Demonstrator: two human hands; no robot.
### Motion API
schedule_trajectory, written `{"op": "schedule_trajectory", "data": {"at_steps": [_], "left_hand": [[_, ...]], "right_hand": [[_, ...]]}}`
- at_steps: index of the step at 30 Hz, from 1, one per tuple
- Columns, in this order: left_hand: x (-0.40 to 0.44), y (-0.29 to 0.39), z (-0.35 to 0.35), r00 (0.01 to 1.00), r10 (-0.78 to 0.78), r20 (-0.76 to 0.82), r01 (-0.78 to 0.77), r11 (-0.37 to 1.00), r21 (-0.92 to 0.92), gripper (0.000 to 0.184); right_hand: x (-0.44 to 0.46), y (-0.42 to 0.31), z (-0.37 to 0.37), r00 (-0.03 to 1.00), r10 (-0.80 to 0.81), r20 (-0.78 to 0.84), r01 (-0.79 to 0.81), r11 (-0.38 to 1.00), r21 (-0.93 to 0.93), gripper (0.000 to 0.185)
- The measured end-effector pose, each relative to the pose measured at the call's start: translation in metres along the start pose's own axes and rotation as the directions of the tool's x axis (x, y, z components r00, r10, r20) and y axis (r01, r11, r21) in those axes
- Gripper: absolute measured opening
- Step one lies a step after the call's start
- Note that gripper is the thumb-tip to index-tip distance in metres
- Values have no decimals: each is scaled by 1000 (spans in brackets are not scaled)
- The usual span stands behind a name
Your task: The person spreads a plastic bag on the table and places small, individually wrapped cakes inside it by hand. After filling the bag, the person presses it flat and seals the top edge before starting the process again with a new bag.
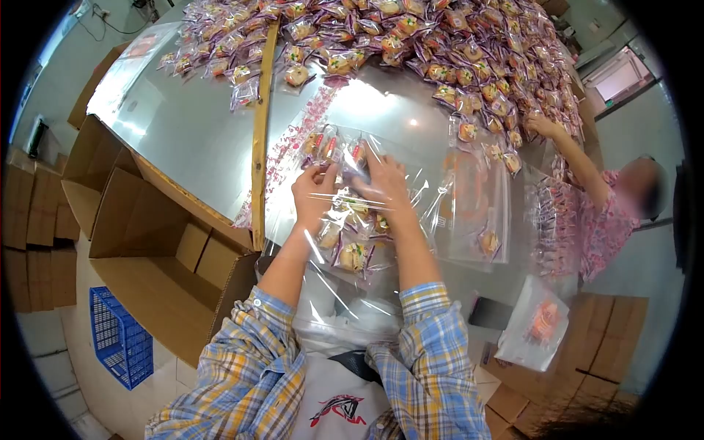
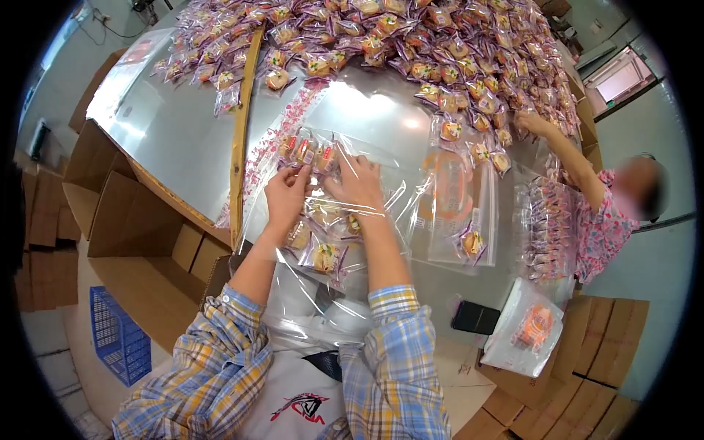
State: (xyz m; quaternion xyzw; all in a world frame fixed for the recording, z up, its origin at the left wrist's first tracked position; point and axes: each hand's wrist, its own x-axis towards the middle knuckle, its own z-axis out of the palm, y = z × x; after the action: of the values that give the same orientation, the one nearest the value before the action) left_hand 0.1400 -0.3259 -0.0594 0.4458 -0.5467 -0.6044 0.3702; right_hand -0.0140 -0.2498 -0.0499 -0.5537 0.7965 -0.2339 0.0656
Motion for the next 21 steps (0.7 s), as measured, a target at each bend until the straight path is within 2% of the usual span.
{"op": "schedule_trajectory", "data": {"at_steps": [4,7,8,11,12,15,16,17,19,21], "left_hand": [[15,-5,-3,988,-89,123,65,979,192,46],[12,-2,-7,984,-76,162,45,982,186,47],[17,-18,-7,982,-74,174,48,987,152,45],[3,12,-7,979,-30,201,-47,929,367,37],[-3,19,-6,983,-27,181,-36,942,334,31],[-18,47,-15,941,254,224,-337,764,551,29],[-7,29,-13,751,613,247,-628,545,556,35],[-3,23,-12,707,639,302,-678,491,547,38],[-1,30,-9,609,677,412,-768,376,519,44],[1,29,-2,581,664,470,-759,235,607,43]], "right_hand": [[0,-15,-3,995,97,4,-97,995,-39,81],[1,-28,-10,986,-14,-164,-16,983,-183,80],[4,-28,-17,993,-46,-106,23,976,-214,77],[5,-35,-21,984,-123,-126,90,966,-241,74],[4,-37,-21,990,-95,-106,70,972,-223,73],[-10,-18,-12,964,-142,-227,166,982,91,74],[-8,-15,-11,991,-71,-111,79,995,66,75],[-9,-13,-9,991,-84,-108,89,995,38,73],[-11,-8,-4,984,-109,-141,126,984,122,71],[-11,-4,1,983,-98,-155,125,978,169,67]]}}
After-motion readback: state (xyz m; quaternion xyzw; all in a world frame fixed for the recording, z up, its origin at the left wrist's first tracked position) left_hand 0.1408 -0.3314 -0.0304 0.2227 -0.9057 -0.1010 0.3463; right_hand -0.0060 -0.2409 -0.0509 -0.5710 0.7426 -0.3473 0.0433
